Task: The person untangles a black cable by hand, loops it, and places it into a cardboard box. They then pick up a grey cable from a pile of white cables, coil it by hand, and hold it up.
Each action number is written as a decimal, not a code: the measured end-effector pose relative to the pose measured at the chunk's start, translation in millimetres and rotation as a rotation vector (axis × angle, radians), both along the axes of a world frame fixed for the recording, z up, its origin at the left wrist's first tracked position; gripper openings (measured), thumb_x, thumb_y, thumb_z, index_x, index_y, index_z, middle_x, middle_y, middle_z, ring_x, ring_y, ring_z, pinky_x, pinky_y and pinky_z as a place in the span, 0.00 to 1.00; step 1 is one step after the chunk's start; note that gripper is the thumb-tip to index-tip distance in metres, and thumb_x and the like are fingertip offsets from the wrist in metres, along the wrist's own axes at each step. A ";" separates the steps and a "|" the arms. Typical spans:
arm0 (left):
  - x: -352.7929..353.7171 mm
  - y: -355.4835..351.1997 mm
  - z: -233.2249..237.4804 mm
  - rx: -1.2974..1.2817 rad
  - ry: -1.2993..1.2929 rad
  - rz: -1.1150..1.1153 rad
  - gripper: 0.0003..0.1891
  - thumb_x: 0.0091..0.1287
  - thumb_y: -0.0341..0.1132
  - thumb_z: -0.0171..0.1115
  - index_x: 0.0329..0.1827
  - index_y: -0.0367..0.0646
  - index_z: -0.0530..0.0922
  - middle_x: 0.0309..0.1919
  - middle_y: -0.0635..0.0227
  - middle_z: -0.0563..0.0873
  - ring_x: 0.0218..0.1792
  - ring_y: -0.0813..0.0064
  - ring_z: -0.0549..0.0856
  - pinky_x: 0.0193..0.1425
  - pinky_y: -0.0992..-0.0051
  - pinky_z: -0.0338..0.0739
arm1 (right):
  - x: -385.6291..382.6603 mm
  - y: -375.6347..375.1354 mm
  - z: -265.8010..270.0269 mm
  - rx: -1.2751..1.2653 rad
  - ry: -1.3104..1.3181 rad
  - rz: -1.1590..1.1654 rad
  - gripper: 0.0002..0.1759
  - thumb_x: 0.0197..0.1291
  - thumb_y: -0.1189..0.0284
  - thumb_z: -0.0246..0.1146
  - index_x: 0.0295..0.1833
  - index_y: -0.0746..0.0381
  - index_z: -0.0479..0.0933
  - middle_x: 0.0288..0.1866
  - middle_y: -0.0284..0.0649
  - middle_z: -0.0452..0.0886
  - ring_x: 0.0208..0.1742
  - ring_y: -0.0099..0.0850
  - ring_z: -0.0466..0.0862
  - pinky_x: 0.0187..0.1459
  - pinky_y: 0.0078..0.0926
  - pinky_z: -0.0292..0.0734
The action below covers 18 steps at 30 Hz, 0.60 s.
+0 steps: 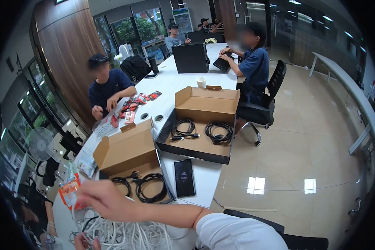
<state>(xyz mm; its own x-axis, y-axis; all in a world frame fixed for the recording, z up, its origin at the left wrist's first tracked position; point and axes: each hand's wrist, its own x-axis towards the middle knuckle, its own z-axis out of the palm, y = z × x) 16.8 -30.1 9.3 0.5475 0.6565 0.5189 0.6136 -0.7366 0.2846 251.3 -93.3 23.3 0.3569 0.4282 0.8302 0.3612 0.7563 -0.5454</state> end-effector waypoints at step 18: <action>-10.1 -3.5 6.3 -0.139 0.209 0.064 0.25 0.62 0.40 0.64 0.59 0.35 0.74 0.57 0.50 0.74 0.58 0.48 0.72 0.61 0.58 0.67 | 11.0 -1.8 -7.7 0.051 0.425 0.096 0.10 0.68 0.71 0.56 0.39 0.68 0.76 0.30 0.30 0.75 0.28 0.13 0.67 0.28 0.15 0.61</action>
<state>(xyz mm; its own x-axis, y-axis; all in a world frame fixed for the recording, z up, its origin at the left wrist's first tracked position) 6.7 -33.6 15.6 0.5885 0.7501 0.3016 0.7135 -0.6573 0.2426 262.3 -95.1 15.6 0.6321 0.4381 0.6391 0.0397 0.8054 -0.5914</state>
